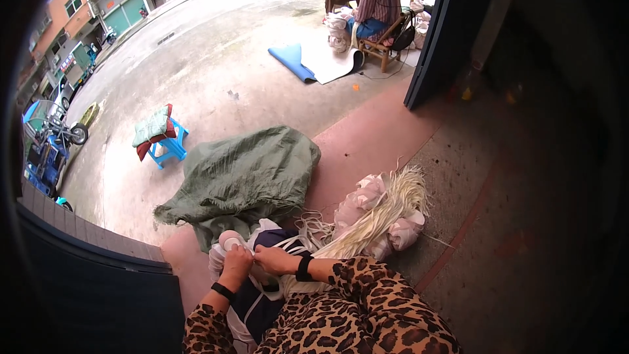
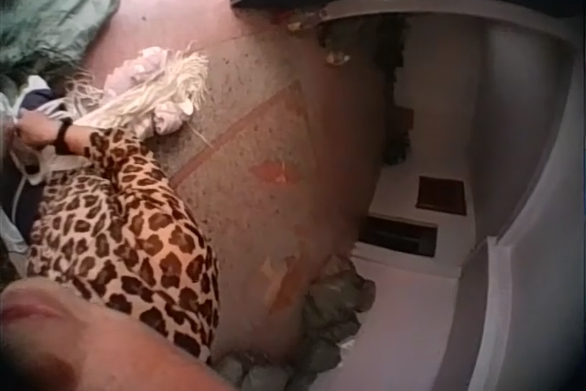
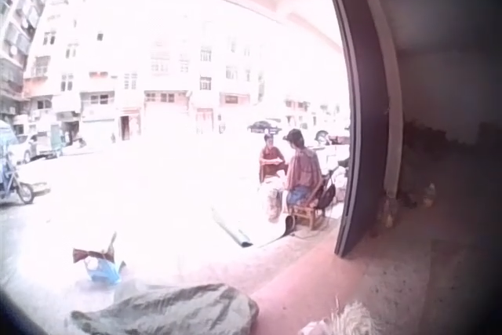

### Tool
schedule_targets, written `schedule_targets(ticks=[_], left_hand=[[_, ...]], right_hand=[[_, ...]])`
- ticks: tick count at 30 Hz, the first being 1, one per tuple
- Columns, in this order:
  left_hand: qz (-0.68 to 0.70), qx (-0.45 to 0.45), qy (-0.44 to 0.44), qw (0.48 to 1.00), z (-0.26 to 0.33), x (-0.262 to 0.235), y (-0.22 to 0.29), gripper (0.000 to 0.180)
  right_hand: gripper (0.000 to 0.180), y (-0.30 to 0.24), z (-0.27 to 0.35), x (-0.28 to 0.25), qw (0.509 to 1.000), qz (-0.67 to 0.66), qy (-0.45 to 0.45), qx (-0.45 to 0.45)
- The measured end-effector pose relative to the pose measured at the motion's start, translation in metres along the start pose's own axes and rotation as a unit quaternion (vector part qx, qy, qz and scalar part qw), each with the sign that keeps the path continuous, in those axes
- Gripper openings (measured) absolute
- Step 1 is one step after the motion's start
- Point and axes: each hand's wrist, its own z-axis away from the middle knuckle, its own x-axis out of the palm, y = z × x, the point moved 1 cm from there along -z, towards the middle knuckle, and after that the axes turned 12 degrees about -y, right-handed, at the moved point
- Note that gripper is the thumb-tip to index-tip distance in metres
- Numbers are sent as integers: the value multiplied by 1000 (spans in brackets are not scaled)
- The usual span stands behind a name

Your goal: The recorder is threading laces into a white sneaker while sitting down.

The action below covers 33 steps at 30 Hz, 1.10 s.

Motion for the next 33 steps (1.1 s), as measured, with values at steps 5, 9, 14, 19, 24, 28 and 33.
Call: schedule_targets(ticks=[5, 9, 14, 19, 24, 28, 33], left_hand=[[16, -13, 10, 1000, -10, -4, -4, 10], [249, -127, -10, 960, -14, 18, -15, 16], [326, -104, -93, 935, -20, 20, -29, 15], [302, -104, -27, 947, -16, 7, -16, 10], [349, -129, -80, 925, -25, 28, -21, 17], [560, -109, -220, 792, -27, 22, -36, 26], [203, 0, -202, 958, -31, 67, -36, 22]], right_hand=[[19, -1, 3, -1, 1000, 21, 5, -8], [18, -2, 4, 1, 999, 26, -18, -14], [17, 1, 6, 6, 998, 30, -60, -6], [16, 1, 13, 0, 997, 46, -61, -26], [17, -6, 17, -4, 996, 57, -68, -28], [17, -3, 14, 0, 998, 41, -34, -35], [12, -21, 8, 10, 992, 62, -68, -91]])
